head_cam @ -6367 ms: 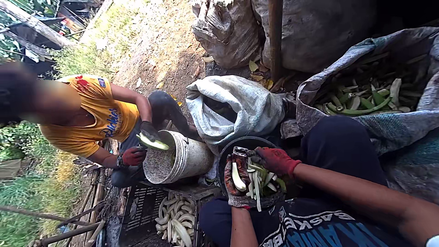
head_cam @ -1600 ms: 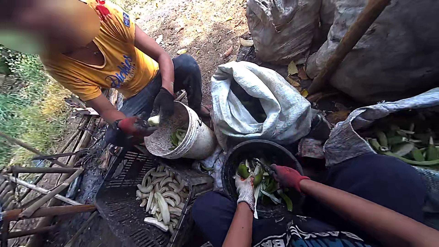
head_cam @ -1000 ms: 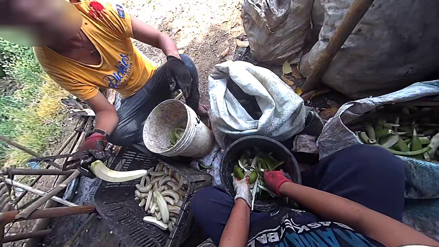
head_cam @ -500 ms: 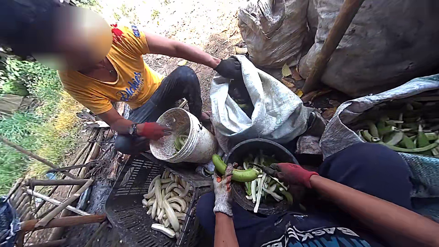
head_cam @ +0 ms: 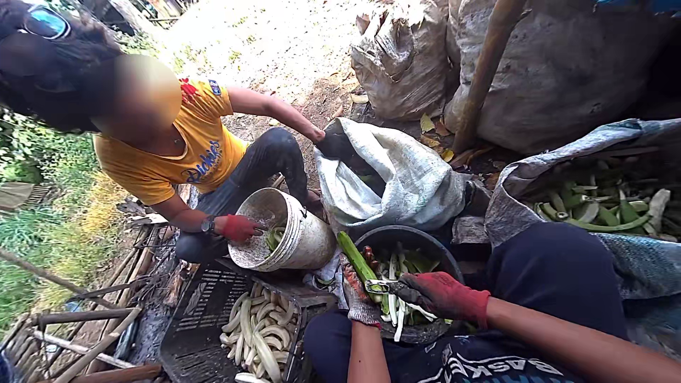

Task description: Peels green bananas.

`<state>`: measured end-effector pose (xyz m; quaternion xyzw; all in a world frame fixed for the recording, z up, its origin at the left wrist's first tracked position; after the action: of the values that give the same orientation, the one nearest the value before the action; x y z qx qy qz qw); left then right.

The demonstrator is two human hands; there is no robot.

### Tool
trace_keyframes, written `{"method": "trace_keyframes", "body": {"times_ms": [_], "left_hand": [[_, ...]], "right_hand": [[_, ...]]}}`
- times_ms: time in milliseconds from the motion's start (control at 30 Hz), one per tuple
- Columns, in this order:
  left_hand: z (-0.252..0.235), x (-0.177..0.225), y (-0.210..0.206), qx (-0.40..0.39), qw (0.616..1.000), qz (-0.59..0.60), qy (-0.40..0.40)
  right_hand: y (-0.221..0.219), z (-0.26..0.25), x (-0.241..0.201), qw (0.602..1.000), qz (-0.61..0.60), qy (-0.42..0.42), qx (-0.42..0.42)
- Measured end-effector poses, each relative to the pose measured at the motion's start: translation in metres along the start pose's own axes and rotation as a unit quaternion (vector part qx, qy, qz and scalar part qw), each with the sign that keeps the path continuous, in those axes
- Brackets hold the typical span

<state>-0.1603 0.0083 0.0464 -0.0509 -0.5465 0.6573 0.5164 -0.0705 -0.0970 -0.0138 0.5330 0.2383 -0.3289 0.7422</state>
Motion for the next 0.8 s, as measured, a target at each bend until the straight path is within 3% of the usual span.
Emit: {"method": "trace_keyframes", "body": {"times_ms": [33,67,100,133,167,200,233,300,367,500,567,800], "left_hand": [[-0.005,-0.002,0.007,0.055,0.998,0.016,0.021],[-0.024,-0.008,0.043,-0.125,0.991,0.040,0.018],[-0.033,-0.011,0.055,-0.211,0.977,0.043,0.012],[-0.019,-0.008,0.037,-0.147,0.989,-0.007,-0.003],[0.006,-0.004,-0.011,0.072,0.995,-0.075,-0.008],[0.014,-0.002,-0.032,0.144,0.979,-0.142,-0.021],[0.010,-0.002,-0.020,0.109,0.978,-0.177,-0.033],[-0.028,-0.006,0.057,-0.060,0.991,-0.118,-0.031],[-0.045,-0.012,0.085,-0.029,0.996,-0.089,-0.010],[-0.041,-0.015,0.084,-0.011,0.972,-0.230,-0.051],[-0.038,-0.014,0.081,-0.037,0.967,-0.250,-0.026],[-0.033,-0.034,0.099,0.006,0.983,-0.133,0.124]], "right_hand": [[0.000,-0.004,0.000,1.000,0.018,-0.008,-0.005],[0.002,-0.008,0.000,0.999,0.036,-0.011,-0.003],[0.004,-0.011,-0.001,0.999,0.047,-0.012,0.003],[0.006,-0.013,-0.003,0.999,0.050,-0.009,0.011],[0.007,-0.014,-0.006,0.999,0.049,-0.005,0.020],[0.009,-0.014,-0.008,0.999,0.046,-0.003,0.023],[0.010,-0.014,-0.011,0.999,0.045,-0.003,0.023],[0.009,-0.016,-0.011,0.998,0.052,-0.013,0.012],[0.010,-0.021,-0.005,0.997,0.057,-0.049,0.006],[0.019,-0.035,0.010,0.991,0.082,-0.100,0.024],[0.019,-0.042,0.016,0.989,0.088,-0.114,0.042],[0.039,-0.067,0.028,0.979,0.119,-0.139,0.095]]}}
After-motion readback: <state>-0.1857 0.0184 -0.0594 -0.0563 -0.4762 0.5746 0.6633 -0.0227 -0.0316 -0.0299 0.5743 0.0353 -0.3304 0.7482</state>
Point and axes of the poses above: each hand's wrist, its own z-axis away from the middle knuckle, its own y-axis out of the back of the hand, x = y × z, the point moved 3 cm from there along -z, towards the middle knuckle
